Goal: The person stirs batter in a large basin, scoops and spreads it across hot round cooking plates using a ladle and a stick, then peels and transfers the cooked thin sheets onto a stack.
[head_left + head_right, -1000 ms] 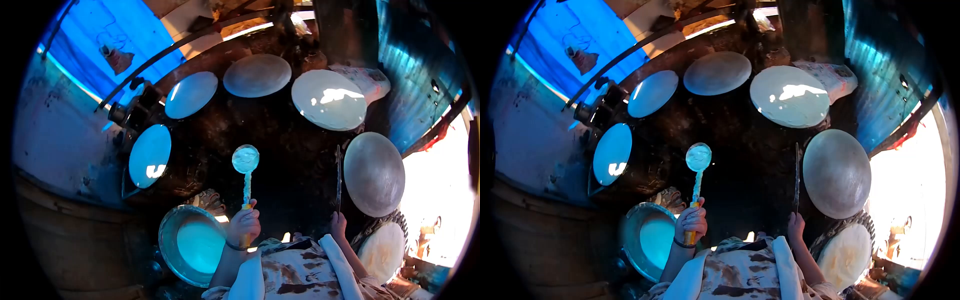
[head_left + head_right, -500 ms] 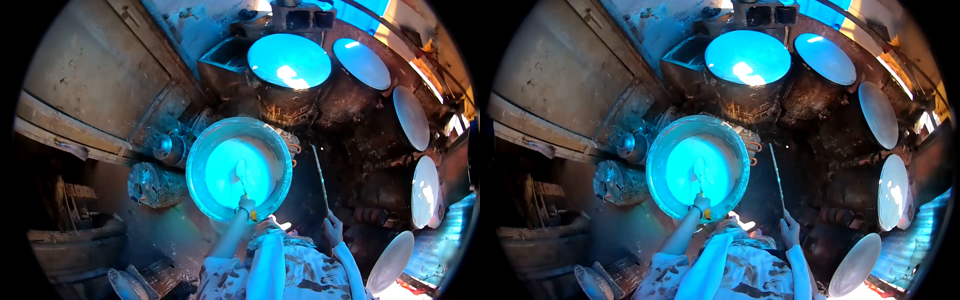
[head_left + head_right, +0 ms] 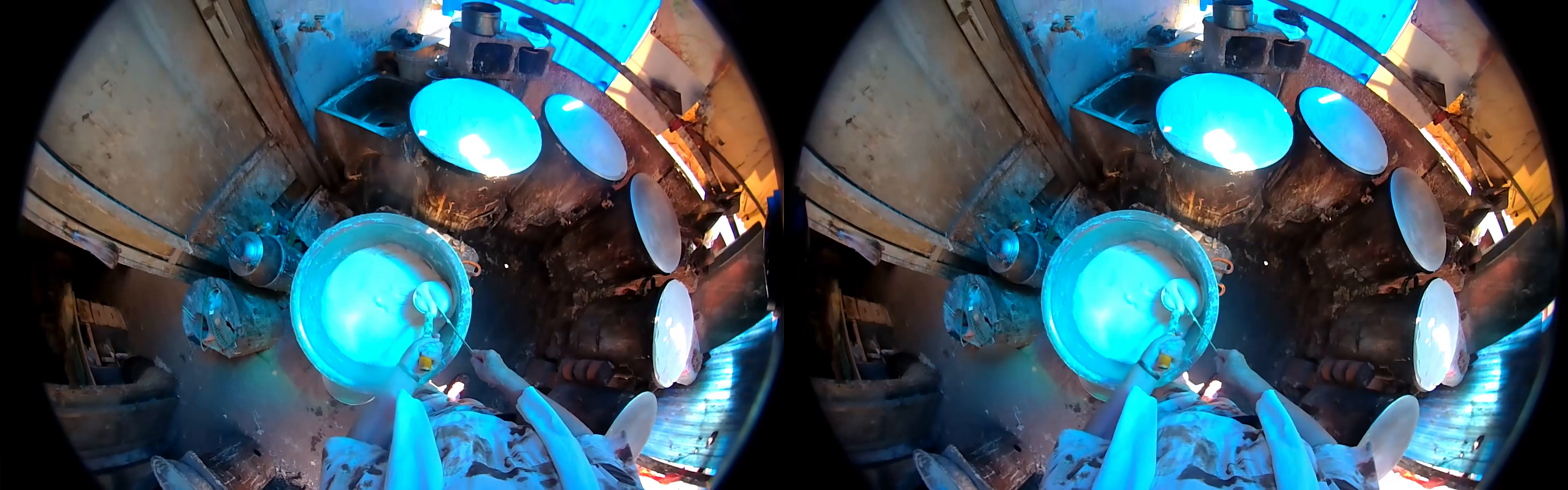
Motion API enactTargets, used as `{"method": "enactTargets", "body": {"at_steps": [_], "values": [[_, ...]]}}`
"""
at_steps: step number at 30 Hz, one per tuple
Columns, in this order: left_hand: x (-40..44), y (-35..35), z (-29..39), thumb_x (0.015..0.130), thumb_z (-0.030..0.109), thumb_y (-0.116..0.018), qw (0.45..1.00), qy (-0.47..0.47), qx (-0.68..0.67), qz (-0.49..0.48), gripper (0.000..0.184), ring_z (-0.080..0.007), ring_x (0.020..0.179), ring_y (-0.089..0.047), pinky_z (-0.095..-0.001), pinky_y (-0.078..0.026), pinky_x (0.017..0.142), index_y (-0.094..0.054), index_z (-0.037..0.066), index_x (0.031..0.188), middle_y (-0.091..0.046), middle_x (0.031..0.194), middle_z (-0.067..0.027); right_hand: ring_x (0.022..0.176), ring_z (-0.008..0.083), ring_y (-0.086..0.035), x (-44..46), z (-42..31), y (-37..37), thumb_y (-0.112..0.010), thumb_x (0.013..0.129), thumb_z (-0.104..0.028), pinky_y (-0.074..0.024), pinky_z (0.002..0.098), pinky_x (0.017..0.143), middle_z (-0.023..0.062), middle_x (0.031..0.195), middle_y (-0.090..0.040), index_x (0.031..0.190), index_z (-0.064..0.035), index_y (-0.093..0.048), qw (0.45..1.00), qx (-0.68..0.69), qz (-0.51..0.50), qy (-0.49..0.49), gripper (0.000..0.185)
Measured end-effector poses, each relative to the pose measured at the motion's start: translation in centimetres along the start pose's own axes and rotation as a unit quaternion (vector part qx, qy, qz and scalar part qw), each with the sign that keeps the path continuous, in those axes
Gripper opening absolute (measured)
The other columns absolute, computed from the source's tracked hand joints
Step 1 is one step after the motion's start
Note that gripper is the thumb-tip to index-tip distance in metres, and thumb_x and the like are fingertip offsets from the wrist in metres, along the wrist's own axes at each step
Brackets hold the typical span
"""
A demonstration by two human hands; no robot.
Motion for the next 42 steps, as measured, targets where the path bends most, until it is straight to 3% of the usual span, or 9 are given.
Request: {"method": "enactTargets", "body": {"at_steps": [7,12,15,21,24,27,31,35,42], "values": [[-5.3,-8.6,-4.6,0.091,0.007,-0.038,0.986,-0.010,0.032,-0.166,0.014,-0.0040,0.042,-0.035,-0.0181,-0.034,0.040,-0.048,0.004,0.101,-0.035,0.057,0.0010,0.041,0.0045,-0.032,-4.9,-6.1,4.0,-0.044,0.091,-0.018,-0.0268,0.0193,0.036,-0.0049,0.055,-0.040,0.117,-0.0113,-0.053,0.964,0.212,-0.138,-0.081,0.029],[-9.0,-15.6,-8.0,0.089,0.004,-0.039,0.950,-0.116,0.216,-0.193,0.022,-0.0056,0.040,-0.033,-0.0187,-0.030,0.034,-0.043,0.013,0.108,-0.036,0.059,-0.0002,0.070,0.0077,-0.051,-4.2,-9.4,5.5,-0.048,0.089,-0.010,-0.0453,0.0244,0.061,0.0024,0.077,-0.058,0.121,-0.0065,-0.050,0.950,0.170,-0.024,0.262,0.032],[-12.4,-20.0,-10.1,0.087,0.003,-0.042,0.874,-0.253,0.389,-0.142,0.026,-0.0066,0.038,-0.032,-0.0194,-0.029,0.032,-0.040,0.012,0.111,-0.036,0.059,-0.0009,0.085,0.0094,-0.051,-6.5,-14.1,8.6,-0.050,0.087,-0.007,-0.0452,0.0275,0.075,0.0052,0.091,-0.062,0.121,-0.0054,-0.049,0.937,0.181,-0.012,0.299,0.034],[-16.7,-23.8,-10.8,0.086,0.002,-0.044,0.791,-0.344,0.481,-0.157,0.039,-0.0078,0.039,-0.035,-0.0209,-0.028,0.033,-0.034,0.014,0.122,-0.037,0.061,-0.0017,0.071,0.0227,-0.059,-10.4,-19.5,13.4,-0.054,0.084,-0.007,-0.0465,0.0280,0.069,0.0168,0.082,-0.058,0.122,-0.0025,-0.047,0.866,0.110,0.081,0.482,0.038],[-16.7,-22.6,-10.1,0.089,0.005,-0.039,0.920,-0.188,0.284,-0.192,0.035,-0.0082,0.042,-0.037,-0.0220,-0.032,0.037,-0.037,0.009,0.123,-0.041,0.067,-0.0008,0.073,0.0249,-0.059,-11.4,-20.2,14.3,-0.054,0.085,-0.008,-0.0466,0.0280,0.069,0.0164,0.082,-0.058,0.121,-0.0025,-0.048,0.874,0.084,0.089,0.471,0.038],[-17.3,-20.4,-8.5,0.090,0.006,-0.038,0.943,-0.213,0.246,-0.066,0.028,-0.0034,0.041,-0.039,-0.0170,-0.036,0.035,-0.042,0.002,0.117,-0.037,0.060,0.0004,0.074,0.0239,-0.060,-10.3,-19.7,14.3,-0.054,0.084,-0.009,-0.0464,0.0294,0.068,0.0150,0.083,-0.058,0.121,-0.0024,-0.048,0.884,0.089,0.114,0.445,0.038],[-19.3,-20.8,-13.1,0.091,0.009,-0.039,0.955,-0.079,0.234,-0.165,0.036,-0.0038,0.039,-0.034,-0.0175,-0.030,0.034,-0.034,0.010,0.127,-0.036,0.058,0.0014,0.084,0.0255,-0.060,-7.0,-15.1,14.4,-0.057,0.082,-0.013,-0.0460,0.0313,0.075,0.0158,0.091,-0.060,0.119,-0.0069,-0.052,0.904,0.149,0.155,0.371,0.038],[-17.5,-18.3,-10.6,0.090,0.004,-0.037,0.900,-0.153,0.406,-0.034,0.038,-0.0025,0.039,-0.032,-0.0161,-0.029,0.034,-0.035,0.012,0.127,-0.036,0.058,0.0014,0.073,0.0266,-0.060,-7.9,-13.1,14.4,-0.059,0.080,-0.014,-0.0482,0.0335,0.062,0.0127,0.082,-0.060,0.112,-0.0114,-0.058,0.914,0.062,0.202,0.346,0.032],[-8.3,-18.5,-13.6,0.090,0.003,-0.035,0.932,0.116,0.342,0.009,0.037,-0.0017,0.038,-0.032,-0.0162,-0.031,0.036,-0.038,0.010,0.125,-0.034,0.056,0.0024,0.064,0.0276,-0.057,-12.9,-4.7,13.9,-0.060,0.078,-0.017,-0.0462,0.0367,0.057,0.0100,0.071,-0.056,0.105,-0.0158,-0.062,0.925,0.014,0.320,0.203,0.027]]}}
Point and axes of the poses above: each hand's wrist, its own x-axis towards the middle knuckle, its own y-axis out of the back of the hand, z = x × y, the point moved 8 cm from there along x, towards the middle knuckle
